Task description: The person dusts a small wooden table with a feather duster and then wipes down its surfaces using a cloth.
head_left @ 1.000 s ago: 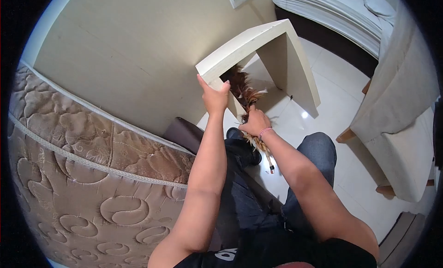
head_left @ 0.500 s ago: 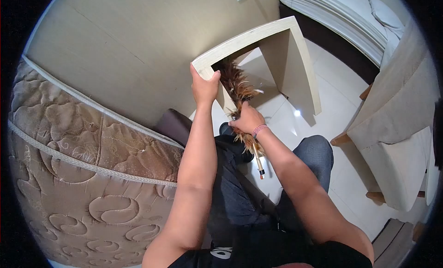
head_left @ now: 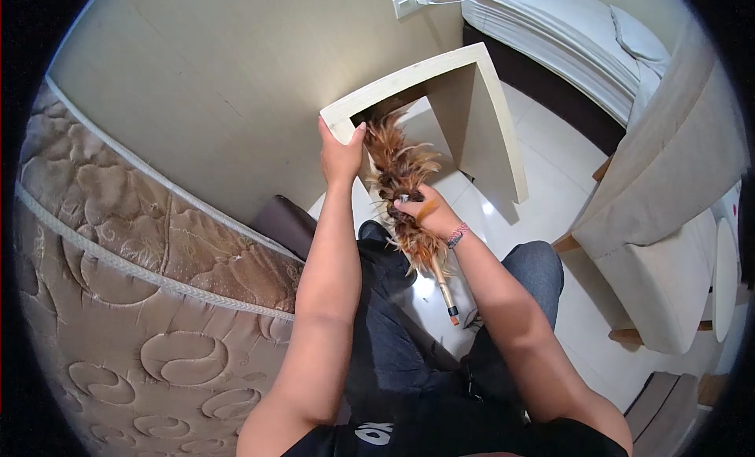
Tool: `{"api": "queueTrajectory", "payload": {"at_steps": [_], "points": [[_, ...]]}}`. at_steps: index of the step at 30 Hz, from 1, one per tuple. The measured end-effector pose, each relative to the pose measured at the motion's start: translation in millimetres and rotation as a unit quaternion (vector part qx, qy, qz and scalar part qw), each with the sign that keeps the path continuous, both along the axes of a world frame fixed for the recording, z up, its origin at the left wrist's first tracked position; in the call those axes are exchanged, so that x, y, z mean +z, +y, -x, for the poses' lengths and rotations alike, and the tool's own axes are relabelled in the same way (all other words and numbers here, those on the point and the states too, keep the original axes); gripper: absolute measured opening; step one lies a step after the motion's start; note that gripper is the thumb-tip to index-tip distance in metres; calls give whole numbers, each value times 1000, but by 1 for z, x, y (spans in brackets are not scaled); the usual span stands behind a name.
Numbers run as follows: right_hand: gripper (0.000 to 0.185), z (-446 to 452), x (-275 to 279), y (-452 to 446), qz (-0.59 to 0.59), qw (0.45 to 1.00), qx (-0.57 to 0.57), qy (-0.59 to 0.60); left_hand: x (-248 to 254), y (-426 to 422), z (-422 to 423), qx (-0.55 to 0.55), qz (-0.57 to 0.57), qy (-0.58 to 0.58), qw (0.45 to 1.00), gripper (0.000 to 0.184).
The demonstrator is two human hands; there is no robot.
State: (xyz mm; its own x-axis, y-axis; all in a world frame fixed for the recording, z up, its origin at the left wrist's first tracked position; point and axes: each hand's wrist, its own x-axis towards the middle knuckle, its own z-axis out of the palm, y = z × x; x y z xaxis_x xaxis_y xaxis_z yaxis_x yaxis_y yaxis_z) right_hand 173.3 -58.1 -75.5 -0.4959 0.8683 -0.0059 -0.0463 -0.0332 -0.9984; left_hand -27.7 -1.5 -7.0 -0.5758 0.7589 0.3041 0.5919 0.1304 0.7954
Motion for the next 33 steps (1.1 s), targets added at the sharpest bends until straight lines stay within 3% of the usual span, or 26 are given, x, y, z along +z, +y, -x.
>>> {"api": "queueTrajectory", "payload": {"at_steps": [2,4,5,6,7,8,9,10,12,13,16,17,18,20,21,22,24,26,28,29,30,32,33], "points": [[38,-4,-19,1,26,999,7,-35,-1,-1,2,-16,-4,-12,1000,95],[42,-13,-6,-9,-138,942,26,-305,-6,-5,3,-9,-23,-29,999,91],[49,-16,2,-9,-39,945,57,-319,-7,-7,5,-6,-38,-41,998,88],[49,-17,3,-10,-40,947,53,-314,-5,-10,7,-9,-40,-36,999,88],[50,-20,2,-13,60,988,28,-137,-6,-16,7,1,-36,-54,998,83],[51,-23,2,-15,156,987,4,45,-6,-22,6,12,-34,-73,997,78],[49,-32,23,-25,198,979,-19,41,-4,-27,5,10,-36,-70,997,78],[49,-40,9,-22,198,979,-20,46,-3,-33,4,13,-32,-111,993,74],[48,-55,-28,-18,-13,991,49,-122,-2,-44,0,13,-25,-146,989,70],[45,-64,-3,-22,15,956,88,-280,-3,-46,-4,23,-25,-142,989,66],[42,-79,8,-23,11,978,89,-190,-7,-51,-16,37,-19,-117,992,55],[38,-78,-9,-24,26,994,27,-100,-9,-52,-22,45,-17,-102,994,49],[38,-80,-18,-20,25,994,26,-101,-9,-56,-30,44,-18,-103,994,49],[38,-85,-33,-13,65,996,-52,24,-10,-67,-48,-38,11,-68,997,38],[37,-86,-41,-11,61,994,-85,28,-21,-67,-57,-48,14,-2,999,35],[37,-90,-30,-17,63,993,-91,30,-20,-75,-70,-89,44,-15,995,39],[37,-95,-9,-27,1,989,-137,-49,-41,-78,-86,-183,179,-74,964,43],[38,-97,-16,-23,26,986,-166,-20,-26,-105,-120,-298,282,-251,877,47],[39,-100,-15,-8,-87,967,-218,-99,-17,-131,-151,-383,318,-318,807,50],[38,-112,0,-10,-73,956,-260,-112,-24,-135,-159,-392,334,-356,780,50],[36,-123,17,-7,-23,935,-292,-197,-30,-139,-165,-399,350,-394,751,51],[36,-150,-33,31,91,978,-186,-29,-36,-152,-177,-400,351,-476,700,50],[36,-146,-35,30,93,978,-184,-28,-45,-156,-183,-397,366,-514,667,51]]}}
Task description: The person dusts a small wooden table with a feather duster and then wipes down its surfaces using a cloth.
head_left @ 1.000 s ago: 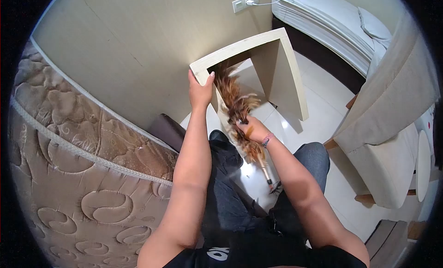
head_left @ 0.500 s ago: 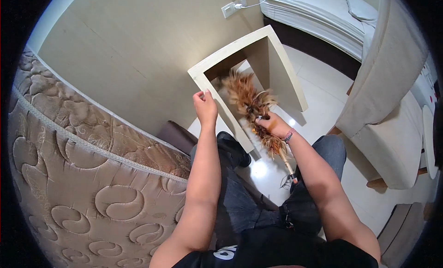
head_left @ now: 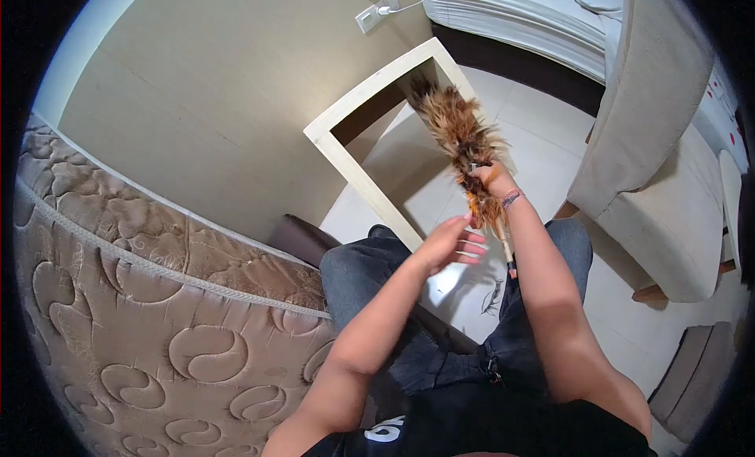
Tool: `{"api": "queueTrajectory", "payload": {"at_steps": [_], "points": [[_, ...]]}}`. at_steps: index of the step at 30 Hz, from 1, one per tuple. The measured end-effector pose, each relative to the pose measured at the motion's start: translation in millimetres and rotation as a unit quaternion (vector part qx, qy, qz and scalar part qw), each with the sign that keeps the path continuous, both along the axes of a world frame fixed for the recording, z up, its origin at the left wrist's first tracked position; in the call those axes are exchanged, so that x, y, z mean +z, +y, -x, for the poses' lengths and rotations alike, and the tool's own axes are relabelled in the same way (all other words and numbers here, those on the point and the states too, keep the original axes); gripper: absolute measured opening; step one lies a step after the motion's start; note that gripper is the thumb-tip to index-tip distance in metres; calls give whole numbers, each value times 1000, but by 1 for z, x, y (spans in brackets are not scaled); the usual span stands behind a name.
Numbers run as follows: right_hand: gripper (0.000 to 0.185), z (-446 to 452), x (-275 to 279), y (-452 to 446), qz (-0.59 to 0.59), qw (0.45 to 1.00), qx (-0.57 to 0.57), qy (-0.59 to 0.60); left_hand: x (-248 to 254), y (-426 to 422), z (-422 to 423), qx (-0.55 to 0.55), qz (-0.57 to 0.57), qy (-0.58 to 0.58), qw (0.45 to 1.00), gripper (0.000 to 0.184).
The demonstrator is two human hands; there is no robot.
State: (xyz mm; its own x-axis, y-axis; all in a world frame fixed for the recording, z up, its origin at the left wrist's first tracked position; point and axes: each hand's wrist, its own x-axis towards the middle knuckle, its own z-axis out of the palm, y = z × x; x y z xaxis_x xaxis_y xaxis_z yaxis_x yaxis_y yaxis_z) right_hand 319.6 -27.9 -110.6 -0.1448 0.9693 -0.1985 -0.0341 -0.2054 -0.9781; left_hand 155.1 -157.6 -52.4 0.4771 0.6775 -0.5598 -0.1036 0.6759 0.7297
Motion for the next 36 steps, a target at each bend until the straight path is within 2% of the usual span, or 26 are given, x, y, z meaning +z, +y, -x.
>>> {"api": "queueTrajectory", "payload": {"at_steps": [2,3,5,6,7,9,10,11,13,14,16,17,19,20,21,23,24,25,27,28,29,31,32,33,35,36], "points": [[36,4,-1,-2,11,999,-10,40,-2,-17,-15,-21,22,-50,998,48],[39,11,-44,12,-119,981,-81,-130,-8,-22,-21,-38,36,-87,995,47],[44,33,19,-30,-140,963,-124,-195,-14,-26,-27,-67,9,-126,990,44],[47,35,34,-36,-123,967,-103,-199,-18,-33,-37,21,18,-114,993,36],[47,32,26,-37,-122,966,-100,-205,-30,-38,-43,23,20,-120,992,36],[45,34,-1,-29,-49,960,-84,-262,-53,-40,-45,108,39,-109,987,32],[46,36,-7,-33,-64,973,-60,-215,-38,-41,-49,132,97,-125,978,25],[47,34,-13,-38,-68,970,-8,-234,-36,-40,-48,142,142,-157,967,22],[48,43,-14,-43,9,956,-21,-293,-36,-36,-44,152,164,-196,955,20],[48,42,-15,-44,11,956,-19,-293,-38,-33,-42,153,167,-195,954,20],[45,35,5,-64,-51,995,-26,-80,-33,-33,-43,167,94,-183,964,18],[45,31,-6,-66,-46,995,-29,-80,-34,-32,-44,165,98,-182,964,18],[41,21,-16,-66,33,998,31,-43,-39,-25,-48,108,125,-133,977,21],[37,11,-11,-73,38,985,21,-164,-57,-23,-45,66,144,-149,976,25],[37,4,-9,-76,37,985,19,-165,-53,-22,-47,64,143,-149,976,25],[32,-10,-6,-78,27,937,70,-341,-45,-22,-52,16,174,-93,980,29],[32,-14,14,-83,-15,940,67,-335,-60,-19,-48,-41,133,-112,984,40],[32,-15,19,-82,-17,937,73,-341,-48,-19,-48,-35,132,-119,983,40],[32,-23,26,-82,-56,963,-25,-263,-27,-23,-51,-22,168,-187,968,53],[30,-27,27,-81,-14,979,-12,-201,-41,-21,-51,-36,172,-199,964,71],[30,-26,18,-82,-18,977,-4,-211,-55,-21,-54,-30,167,-210,963,71],[30,-18,-18,-82,69,992,-50,-95,-62,-23,-58,51,186,-111,975,78],[28,-12,-30,-81,39,994,-70,-79,-56,-25,-54,67,168,-104,978,70],[29,-5,-16,-85,26,995,-73,-62,-57,-22,-53,70,162,-114,978,70],[28,-2,8,-86,9,988,-28,-149,-62,-17,-49,141,93,-105,980,51],[28,0,16,-88,5,988,-20,-156,-50,-15,-46,165,60,-102,979,33]]}}
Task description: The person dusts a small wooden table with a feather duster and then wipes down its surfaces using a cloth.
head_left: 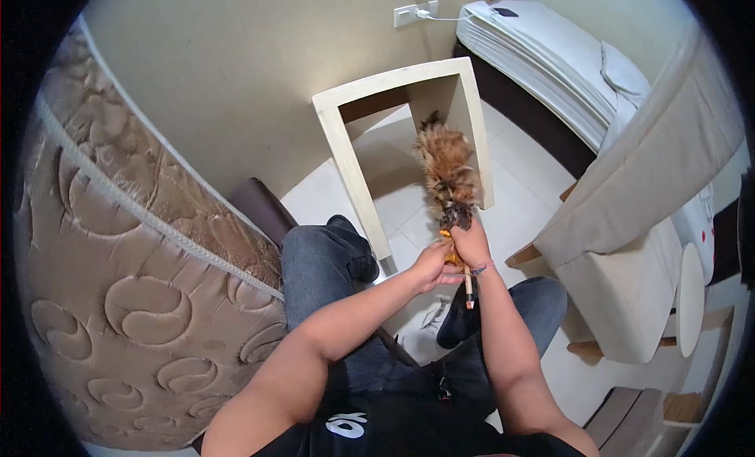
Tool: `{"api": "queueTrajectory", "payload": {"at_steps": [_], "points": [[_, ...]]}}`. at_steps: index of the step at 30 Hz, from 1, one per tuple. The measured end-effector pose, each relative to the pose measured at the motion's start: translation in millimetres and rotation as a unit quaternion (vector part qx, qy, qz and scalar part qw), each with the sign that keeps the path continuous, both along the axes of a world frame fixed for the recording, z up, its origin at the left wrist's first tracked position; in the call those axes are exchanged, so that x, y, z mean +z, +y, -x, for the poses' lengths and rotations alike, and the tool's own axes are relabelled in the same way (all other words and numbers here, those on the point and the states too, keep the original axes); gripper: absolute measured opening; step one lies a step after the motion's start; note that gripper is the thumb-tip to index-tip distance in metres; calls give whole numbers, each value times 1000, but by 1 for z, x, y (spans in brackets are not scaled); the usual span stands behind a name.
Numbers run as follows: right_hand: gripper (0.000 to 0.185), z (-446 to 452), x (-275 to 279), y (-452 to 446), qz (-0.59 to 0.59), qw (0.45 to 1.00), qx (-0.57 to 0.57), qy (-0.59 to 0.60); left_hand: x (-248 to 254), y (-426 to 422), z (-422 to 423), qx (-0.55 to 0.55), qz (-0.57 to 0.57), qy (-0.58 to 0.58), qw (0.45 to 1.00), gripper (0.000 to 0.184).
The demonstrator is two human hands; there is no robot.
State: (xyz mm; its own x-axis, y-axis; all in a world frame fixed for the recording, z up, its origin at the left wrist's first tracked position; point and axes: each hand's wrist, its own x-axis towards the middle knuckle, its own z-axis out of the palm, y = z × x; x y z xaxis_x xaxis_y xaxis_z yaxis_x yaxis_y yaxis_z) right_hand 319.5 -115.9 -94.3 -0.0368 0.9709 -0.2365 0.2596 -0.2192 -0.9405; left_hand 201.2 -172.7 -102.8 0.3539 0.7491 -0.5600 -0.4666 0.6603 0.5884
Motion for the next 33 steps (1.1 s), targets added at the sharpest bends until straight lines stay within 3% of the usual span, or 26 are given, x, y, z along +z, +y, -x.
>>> {"api": "queueTrajectory", "payload": {"at_steps": [2,3,5,7,9,11,12,14,15,17,19,21,23,25,27,30,33], "points": [[27,5,12,-4,-140,963,-4,-229,-20,11,9,-3,3,16,1000,28],[27,3,12,-3,-146,961,3,-233,-15,15,12,-14,9,38,999,23],[27,-9,6,2,-192,903,-53,-381,-6,15,10,-2,29,30,999,16],[27,-23,-23,17,-179,899,-97,-389,4,12,12,-20,26,72,997,13],[29,-55,-39,31,-16,978,-1,-208,-6,15,20,-26,1,71,997,17],[28,-49,7,27,75,993,44,-74,0,22,25,-20,-15,76,997,22],[27,-41,26,28,-20,996,60,-67,9,27,27,-16,-25,81,996,23],[31,-47,39,45,-57,989,81,-107,27,30,32,-4,-44,81,996,26],[31,-49,44,54,-160,950,36,-264,35,32,36,4,-56,79,995,28],[32,-68,58,65,-170,939,42,-297,69,36,50,13,-124,150,981,27],[38,-96,39,77,-113,919,66,-372,93,52,86,73,-249,209,943,27],[37,-100,34,69,-72,908,98,-401,111,67,130,162,-296,272,901,26],[36,-103,8,80,65,860,177,-473,124,71,170,238,-294,270,886,26],[34,-93,28,74,18,909,122,-398,115,70,197,317,-198,222,901,27],[35,-88,27,78,-104,946,32,-305,93,77,216,366,-143,136,909,26],[37,-67,35,81,-114,954,13,-276,109,74,190,374,-194,214,881,25],[40,-62,10,89,3,926,66,-371,112,75,169,316,-236,255,883,25]]}}
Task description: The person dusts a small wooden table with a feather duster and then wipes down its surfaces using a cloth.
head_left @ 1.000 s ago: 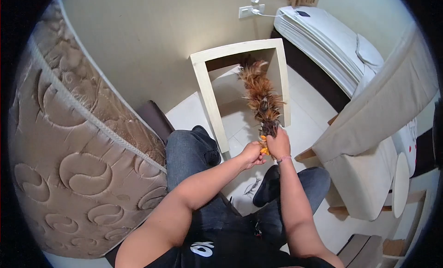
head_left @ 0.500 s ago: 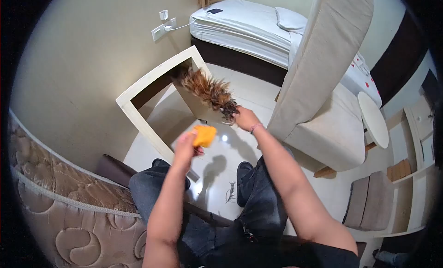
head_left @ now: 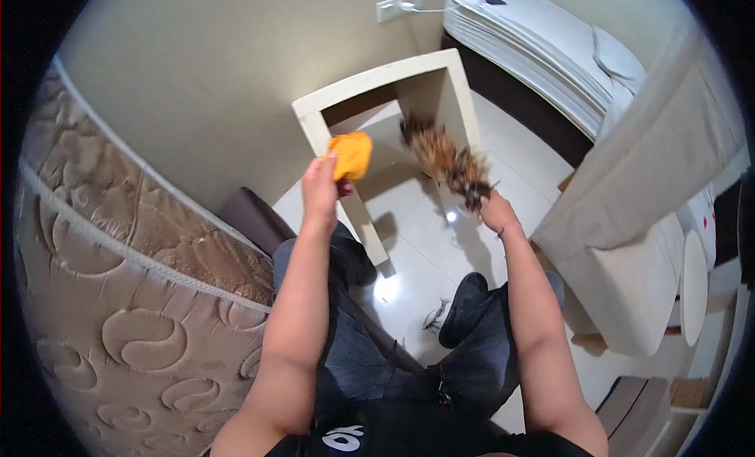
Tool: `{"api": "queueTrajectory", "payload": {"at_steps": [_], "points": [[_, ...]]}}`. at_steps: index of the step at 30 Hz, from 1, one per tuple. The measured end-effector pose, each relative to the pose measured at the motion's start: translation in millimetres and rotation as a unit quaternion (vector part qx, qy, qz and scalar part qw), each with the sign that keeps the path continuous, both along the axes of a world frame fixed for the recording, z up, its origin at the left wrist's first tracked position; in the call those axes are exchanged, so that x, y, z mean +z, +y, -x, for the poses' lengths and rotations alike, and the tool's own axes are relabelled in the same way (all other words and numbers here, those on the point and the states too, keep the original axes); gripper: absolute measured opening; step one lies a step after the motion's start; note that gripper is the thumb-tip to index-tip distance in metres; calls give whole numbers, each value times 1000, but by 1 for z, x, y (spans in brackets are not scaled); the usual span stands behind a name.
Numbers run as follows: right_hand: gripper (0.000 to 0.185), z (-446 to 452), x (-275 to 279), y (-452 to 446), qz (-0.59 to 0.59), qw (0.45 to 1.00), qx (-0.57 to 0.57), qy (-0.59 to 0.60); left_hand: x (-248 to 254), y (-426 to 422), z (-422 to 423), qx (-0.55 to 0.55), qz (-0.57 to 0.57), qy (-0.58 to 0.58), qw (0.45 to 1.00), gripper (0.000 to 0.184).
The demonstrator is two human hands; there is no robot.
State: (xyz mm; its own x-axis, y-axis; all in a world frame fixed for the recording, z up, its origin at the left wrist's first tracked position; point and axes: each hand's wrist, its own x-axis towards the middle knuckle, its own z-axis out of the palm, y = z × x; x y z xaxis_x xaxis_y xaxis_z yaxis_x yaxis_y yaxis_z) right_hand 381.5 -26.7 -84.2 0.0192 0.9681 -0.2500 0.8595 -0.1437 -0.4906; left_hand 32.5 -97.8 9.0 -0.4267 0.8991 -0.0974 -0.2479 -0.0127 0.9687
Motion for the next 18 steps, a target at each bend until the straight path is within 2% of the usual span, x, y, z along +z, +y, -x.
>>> {"api": "queueTrajectory", "payload": {"at_steps": [1,2,3,4,5,6,7,8,9,10,12,15,17,18], "points": [[41,0,4,-6,13,1000,23,-14,-1,1,-4,3,-9,-3,1000,25],[43,-10,-15,0,-12,998,62,-2,-1,4,-4,6,-20,-6,1000,25],[39,-19,-19,7,20,993,113,30,2,6,-1,42,-52,11,998,25],[35,-15,26,-13,47,980,133,143,6,6,5,80,-85,26,993,25],[33,-10,66,-34,71,975,88,192,12,5,14,121,-123,31,984,23],[29,-21,92,-42,129,975,82,163,16,6,26,142,-133,23,981,23],[26,-48,89,-52,91,964,94,234,18,3,39,173,-152,2,973,22],[25,-48,125,-80,128,924,33,358,18,0,47,200,-169,-20,965,22],[22,-89,100,-77,139,922,58,356,25,-1,51,218,-162,-99,957,21],[21,-102,99,-88,112,925,57,360,18,1,56,226,-165,-103,955,21],[19,-117,51,-83,70,894,34,440,-2,9,65,210,-96,-304,924,22],[20,-30,109,-80,63,892,6,448,6,6,50,177,-84,-275,941,23],[22,21,100,-51,61,860,43,504,10,4,46,166,-96,-242,951,23],[20,61,116,-48,57,856,35,513,12,3,46,165,-109,-223,955,22]]}}
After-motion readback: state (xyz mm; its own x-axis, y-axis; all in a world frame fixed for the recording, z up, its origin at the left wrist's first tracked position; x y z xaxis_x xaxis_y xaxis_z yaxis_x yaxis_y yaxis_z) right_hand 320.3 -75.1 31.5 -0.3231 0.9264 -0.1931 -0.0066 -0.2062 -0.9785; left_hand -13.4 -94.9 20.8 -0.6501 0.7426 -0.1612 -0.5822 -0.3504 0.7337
